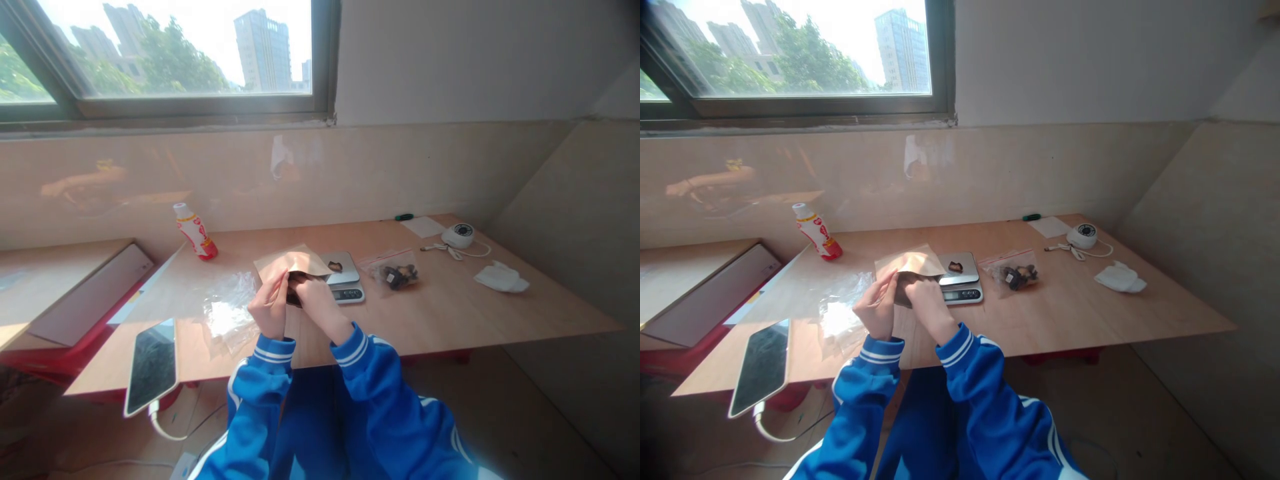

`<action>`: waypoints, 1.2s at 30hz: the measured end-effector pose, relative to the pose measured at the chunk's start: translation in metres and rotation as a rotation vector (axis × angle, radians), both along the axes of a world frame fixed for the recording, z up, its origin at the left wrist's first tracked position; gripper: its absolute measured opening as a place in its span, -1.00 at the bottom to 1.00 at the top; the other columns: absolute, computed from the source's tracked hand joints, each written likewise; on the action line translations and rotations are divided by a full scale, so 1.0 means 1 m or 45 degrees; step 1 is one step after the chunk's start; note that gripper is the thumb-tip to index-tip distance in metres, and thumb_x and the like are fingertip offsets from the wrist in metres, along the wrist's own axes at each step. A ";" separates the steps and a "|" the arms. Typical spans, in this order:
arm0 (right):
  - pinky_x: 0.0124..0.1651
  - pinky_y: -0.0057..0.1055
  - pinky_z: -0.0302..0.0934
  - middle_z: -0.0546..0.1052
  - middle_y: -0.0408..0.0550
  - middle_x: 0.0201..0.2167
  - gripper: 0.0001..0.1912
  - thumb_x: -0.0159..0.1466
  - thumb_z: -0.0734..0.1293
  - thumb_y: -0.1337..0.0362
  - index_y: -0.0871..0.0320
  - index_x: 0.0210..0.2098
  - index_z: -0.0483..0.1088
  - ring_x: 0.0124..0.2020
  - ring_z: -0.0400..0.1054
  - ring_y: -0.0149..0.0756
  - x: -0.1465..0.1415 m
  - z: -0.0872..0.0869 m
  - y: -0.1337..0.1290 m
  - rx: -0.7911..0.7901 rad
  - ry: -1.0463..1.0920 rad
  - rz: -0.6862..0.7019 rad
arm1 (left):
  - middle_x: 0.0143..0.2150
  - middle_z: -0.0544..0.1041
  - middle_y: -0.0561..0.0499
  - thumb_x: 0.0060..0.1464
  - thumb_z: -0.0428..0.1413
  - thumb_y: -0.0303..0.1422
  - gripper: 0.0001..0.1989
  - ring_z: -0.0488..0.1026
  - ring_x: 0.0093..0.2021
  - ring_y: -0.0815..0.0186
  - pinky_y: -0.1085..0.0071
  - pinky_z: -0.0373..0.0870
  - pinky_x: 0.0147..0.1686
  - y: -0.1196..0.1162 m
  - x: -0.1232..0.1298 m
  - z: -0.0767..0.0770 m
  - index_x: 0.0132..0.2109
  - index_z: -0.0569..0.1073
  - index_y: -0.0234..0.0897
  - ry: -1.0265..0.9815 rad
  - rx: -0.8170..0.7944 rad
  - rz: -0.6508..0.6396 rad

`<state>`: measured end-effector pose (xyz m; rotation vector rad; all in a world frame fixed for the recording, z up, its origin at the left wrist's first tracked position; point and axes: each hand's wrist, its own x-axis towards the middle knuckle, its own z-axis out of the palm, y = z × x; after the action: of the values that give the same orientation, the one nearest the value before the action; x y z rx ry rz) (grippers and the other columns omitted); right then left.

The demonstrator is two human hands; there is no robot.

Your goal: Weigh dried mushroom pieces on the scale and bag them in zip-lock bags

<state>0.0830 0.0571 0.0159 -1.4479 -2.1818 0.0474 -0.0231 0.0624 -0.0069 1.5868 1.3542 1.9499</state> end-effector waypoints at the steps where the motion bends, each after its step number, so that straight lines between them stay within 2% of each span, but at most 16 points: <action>1: -0.09 -0.26 0.31 0.56 0.11 -0.18 -0.75 0.30 0.19 0.48 0.21 -0.14 0.47 -0.15 0.43 -0.13 0.003 0.000 -0.002 0.009 -0.019 -0.007 | -0.17 0.63 -0.02 0.04 0.18 -0.26 -0.76 0.59 -0.21 0.23 0.32 0.54 -0.11 0.000 -0.001 0.002 -0.16 0.59 -0.24 -0.016 -0.011 -0.016; 4: -0.06 -0.24 0.31 0.56 0.06 -0.18 -0.77 0.33 0.19 0.42 0.18 -0.15 0.47 -0.12 0.41 -0.14 0.016 0.001 -0.012 0.073 0.123 0.068 | -0.18 0.63 -0.03 0.03 0.18 -0.24 -0.76 0.59 -0.21 0.23 0.35 0.55 -0.14 0.001 -0.002 0.008 -0.17 0.59 -0.25 -0.085 -0.048 -0.060; 9: 0.11 -0.26 0.25 0.51 -0.05 0.00 -0.79 0.34 0.20 0.36 0.08 -0.13 0.44 0.04 0.37 -0.27 0.039 0.010 -0.036 0.109 0.815 0.337 | -0.24 0.64 -0.01 0.01 0.19 -0.23 -0.77 0.59 -0.24 0.24 0.38 0.55 -0.17 0.002 -0.003 0.012 -0.21 0.60 -0.24 -0.084 -0.108 -0.037; 11: 0.11 -0.25 0.25 0.51 -0.04 0.01 -0.83 0.32 0.24 0.30 0.07 -0.14 0.43 0.06 0.37 -0.25 0.050 0.008 -0.041 0.072 1.118 0.310 | -0.23 0.64 -0.01 0.02 0.19 -0.23 -0.76 0.59 -0.24 0.24 0.37 0.54 -0.16 0.004 -0.003 0.011 -0.20 0.60 -0.24 -0.092 -0.105 -0.049; 14: 0.08 -0.23 0.28 0.51 0.03 0.00 -0.82 0.28 0.29 0.24 0.11 -0.14 0.42 0.05 0.38 -0.20 0.071 -0.007 -0.034 0.104 1.416 0.104 | -0.20 0.63 -0.03 0.03 0.18 -0.23 -0.75 0.59 -0.22 0.24 0.36 0.54 -0.15 0.009 -0.002 0.006 -0.18 0.59 -0.26 -0.130 -0.065 -0.032; 16: 0.04 -0.22 0.31 0.52 0.08 -0.02 -0.77 0.26 0.30 0.21 0.14 -0.11 0.42 0.03 0.40 -0.17 0.086 -0.023 -0.019 0.145 1.374 -0.074 | -0.19 0.63 -0.05 0.04 0.18 -0.24 -0.76 0.58 -0.23 0.25 0.36 0.54 -0.17 0.013 -0.001 -0.001 -0.17 0.58 -0.26 -0.132 -0.023 0.045; 18: 0.02 -0.19 0.31 0.54 0.10 -0.06 -0.74 0.26 0.29 0.22 0.16 -0.09 0.43 -0.01 0.41 -0.16 0.096 -0.039 0.000 0.165 1.169 -0.194 | -0.20 0.63 -0.06 0.05 0.17 -0.25 -0.78 0.58 -0.24 0.25 0.37 0.54 -0.20 0.018 -0.001 -0.011 -0.18 0.59 -0.24 -0.103 0.039 0.139; 21: 0.10 -0.14 0.23 0.51 0.10 -0.02 -0.75 0.28 0.22 0.32 0.16 -0.11 0.46 0.03 0.37 -0.16 0.101 -0.056 0.022 0.141 0.793 -0.194 | -0.24 0.64 -0.08 0.06 0.17 -0.27 -0.81 0.58 -0.25 0.23 0.36 0.54 -0.23 0.024 -0.003 -0.028 -0.20 0.59 -0.21 -0.034 0.134 0.212; 25: 0.17 -0.07 0.15 0.42 0.12 0.09 -0.71 0.25 0.19 0.43 0.15 -0.15 0.49 0.13 0.27 -0.15 0.094 -0.064 0.033 0.144 0.478 -0.168 | -0.27 0.64 -0.06 0.07 0.16 -0.28 -0.84 0.59 -0.27 0.23 0.36 0.54 -0.25 0.029 -0.009 -0.043 -0.22 0.58 -0.17 0.075 0.192 0.267; 28: 0.17 -0.07 0.14 0.41 0.10 0.08 -0.71 0.26 0.21 0.39 0.10 -0.11 0.49 0.12 0.26 -0.15 0.092 -0.062 0.030 0.226 0.497 -0.176 | -0.27 0.64 -0.07 0.09 0.14 -0.29 -0.85 0.58 -0.27 0.23 0.36 0.52 -0.25 0.030 -0.012 -0.048 -0.22 0.58 -0.18 0.103 0.197 0.282; 32: 0.03 -0.20 0.26 0.48 0.07 -0.11 -0.71 0.28 0.21 0.31 0.12 -0.05 0.45 -0.06 0.37 -0.21 0.101 -0.060 0.030 0.263 0.761 -0.214 | -0.23 0.63 -0.09 0.10 0.14 -0.32 -0.83 0.58 -0.23 0.20 0.30 0.50 -0.20 0.031 -0.013 -0.053 -0.19 0.57 -0.24 0.145 0.192 0.239; 36: -0.16 -0.24 0.33 0.53 0.12 -0.20 -0.57 0.22 0.29 0.18 0.22 0.05 0.29 -0.22 0.43 -0.20 0.118 -0.071 0.042 0.217 1.005 -0.458 | -0.24 0.62 -0.10 0.11 0.12 -0.33 -0.83 0.57 -0.23 0.19 0.28 0.49 -0.20 0.032 -0.014 -0.056 -0.19 0.56 -0.26 0.140 0.186 0.220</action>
<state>0.2015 0.0991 -0.0553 -1.3854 -1.2517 0.2525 -0.0370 0.0940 -0.0630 1.7177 1.4660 2.1345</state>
